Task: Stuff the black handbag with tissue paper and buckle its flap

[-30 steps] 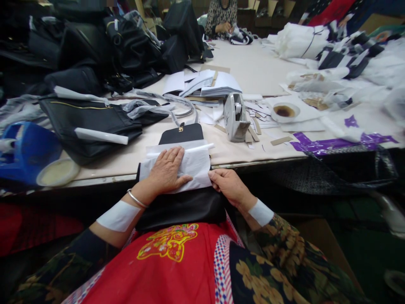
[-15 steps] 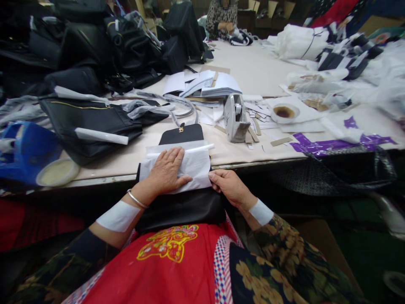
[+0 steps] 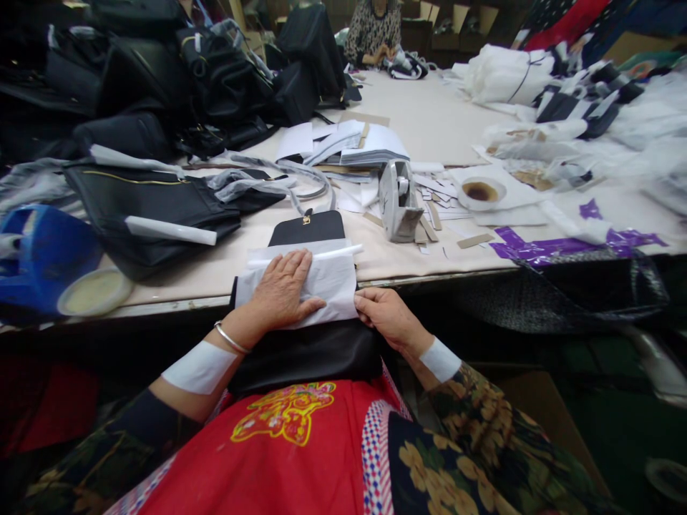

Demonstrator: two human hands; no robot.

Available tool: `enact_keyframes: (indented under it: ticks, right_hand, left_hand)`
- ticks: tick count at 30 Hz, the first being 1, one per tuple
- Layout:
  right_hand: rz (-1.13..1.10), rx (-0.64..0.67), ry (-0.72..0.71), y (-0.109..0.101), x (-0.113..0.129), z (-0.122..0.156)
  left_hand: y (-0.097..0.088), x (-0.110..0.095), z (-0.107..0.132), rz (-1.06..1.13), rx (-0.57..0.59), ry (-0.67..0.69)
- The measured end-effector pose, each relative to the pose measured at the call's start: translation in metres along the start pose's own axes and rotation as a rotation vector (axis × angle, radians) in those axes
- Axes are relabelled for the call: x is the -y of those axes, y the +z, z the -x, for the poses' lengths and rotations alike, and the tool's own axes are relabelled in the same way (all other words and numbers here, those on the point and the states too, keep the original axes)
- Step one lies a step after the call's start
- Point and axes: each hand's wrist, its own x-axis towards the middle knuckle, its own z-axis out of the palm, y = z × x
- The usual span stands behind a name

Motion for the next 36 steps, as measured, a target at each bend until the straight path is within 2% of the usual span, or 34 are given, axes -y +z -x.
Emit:
enact_keyframes:
  ticks: [3,6,10,12,14,17,22,25,30,32,36]
  right_hand:
    - [0.106,-0.067,-0.065,0.005,0.001,-0.001]
    - [0.364,-0.172,-0.204,0.008,0.001,-0.003]
    - [0.804,-0.368,-0.532,0.008,0.002,-0.003]
    - [0.92,-0.379,-0.723,0.007,0.003,-0.002]
    - [0.962,-0.332,-0.839,0.006,0.005,-0.002]
    - [0.872,-0.277,-0.806,0.004,0.006,-0.001]
    - [0.372,-0.125,-0.378,0.002,-0.002,-0.001]
    - [0.187,-0.099,-0.267,0.001,-0.011,0.0]
    - [0.271,-0.127,-0.343,-0.001,-0.018,0.001]
    - [0.43,-0.155,-0.431,-0.002,-0.016,0.0]
    - [0.933,-0.13,-0.758,-0.001,-0.002,0.0]
  left_hand:
    - [0.001,0.001,0.0,0.004,-0.003,-0.003]
    - [0.001,0.001,0.0,0.009,-0.006,-0.002]
    - [0.001,0.002,0.001,0.015,-0.013,0.0]
    - [0.0,0.002,0.002,0.021,-0.009,0.004]
    - [0.0,0.003,0.003,0.029,-0.007,0.008]
    - [-0.001,0.003,0.003,0.04,-0.01,0.008]
    - [0.002,0.004,0.002,0.051,-0.019,0.01]
    - [0.004,0.005,0.001,0.048,-0.026,0.013]
    - [0.004,0.004,0.001,0.053,-0.014,0.01]
    - [0.004,0.004,0.001,0.055,-0.006,0.005]
    - [0.001,0.003,0.001,0.057,0.005,0.006]
